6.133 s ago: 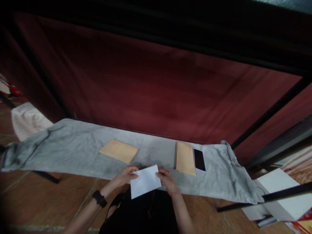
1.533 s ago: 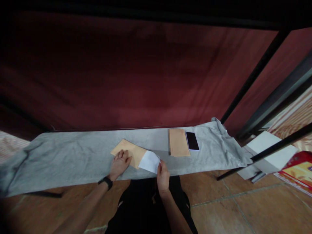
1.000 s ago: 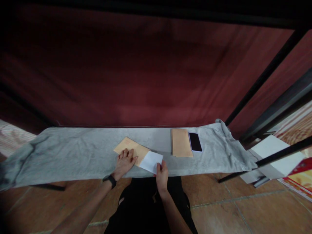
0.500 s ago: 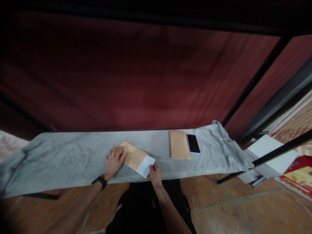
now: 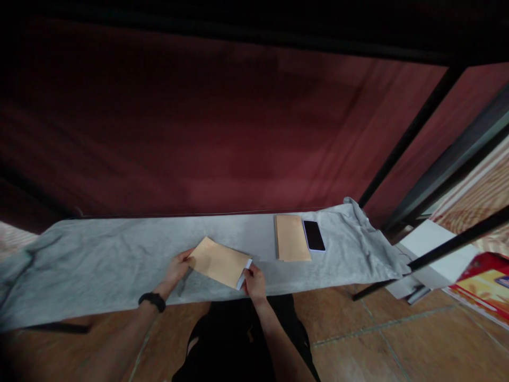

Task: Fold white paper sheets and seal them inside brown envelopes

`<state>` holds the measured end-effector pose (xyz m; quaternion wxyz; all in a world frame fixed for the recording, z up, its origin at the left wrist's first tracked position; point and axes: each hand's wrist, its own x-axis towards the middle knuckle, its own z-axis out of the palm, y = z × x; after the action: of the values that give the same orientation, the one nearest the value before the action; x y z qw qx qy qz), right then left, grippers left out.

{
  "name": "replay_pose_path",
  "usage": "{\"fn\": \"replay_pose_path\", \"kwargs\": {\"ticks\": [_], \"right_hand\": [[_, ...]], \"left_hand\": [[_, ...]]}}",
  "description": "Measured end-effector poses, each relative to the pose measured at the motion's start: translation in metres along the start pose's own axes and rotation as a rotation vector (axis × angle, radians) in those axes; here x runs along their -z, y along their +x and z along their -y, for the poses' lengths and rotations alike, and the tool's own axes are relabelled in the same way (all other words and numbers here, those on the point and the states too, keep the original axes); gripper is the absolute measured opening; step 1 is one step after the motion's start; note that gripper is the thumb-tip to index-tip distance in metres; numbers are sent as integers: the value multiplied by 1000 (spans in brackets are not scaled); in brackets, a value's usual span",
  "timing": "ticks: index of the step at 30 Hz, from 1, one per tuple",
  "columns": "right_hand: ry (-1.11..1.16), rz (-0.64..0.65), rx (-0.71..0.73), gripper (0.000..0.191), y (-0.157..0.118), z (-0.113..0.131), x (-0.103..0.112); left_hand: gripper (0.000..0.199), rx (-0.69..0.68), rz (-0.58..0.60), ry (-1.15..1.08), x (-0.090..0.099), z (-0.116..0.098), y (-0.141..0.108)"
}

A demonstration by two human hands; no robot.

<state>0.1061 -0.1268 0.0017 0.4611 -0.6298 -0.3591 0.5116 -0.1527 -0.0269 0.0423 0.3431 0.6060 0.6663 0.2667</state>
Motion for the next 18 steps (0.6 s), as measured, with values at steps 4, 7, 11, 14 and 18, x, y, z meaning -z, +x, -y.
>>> {"fn": "replay_pose_path", "kwargs": {"ticks": [4,7,11,14,18], "right_hand": [[-24,24,-64,18,1,4,4],[-33,47,-119,16,2,8,1],[-66,48,-159,14,1,15,-2],[-125,43,-150,15,0,19,-1],[-280,28,-82,19,0,20,4]], "left_hand": [[51,27,76,-234,3,0,-9],[52,36,112,-355,3,1,-10],[47,113,56,-393,4,4,-10],[43,174,38,-428,8,8,-11],[35,204,57,-446,13,11,-15]]}}
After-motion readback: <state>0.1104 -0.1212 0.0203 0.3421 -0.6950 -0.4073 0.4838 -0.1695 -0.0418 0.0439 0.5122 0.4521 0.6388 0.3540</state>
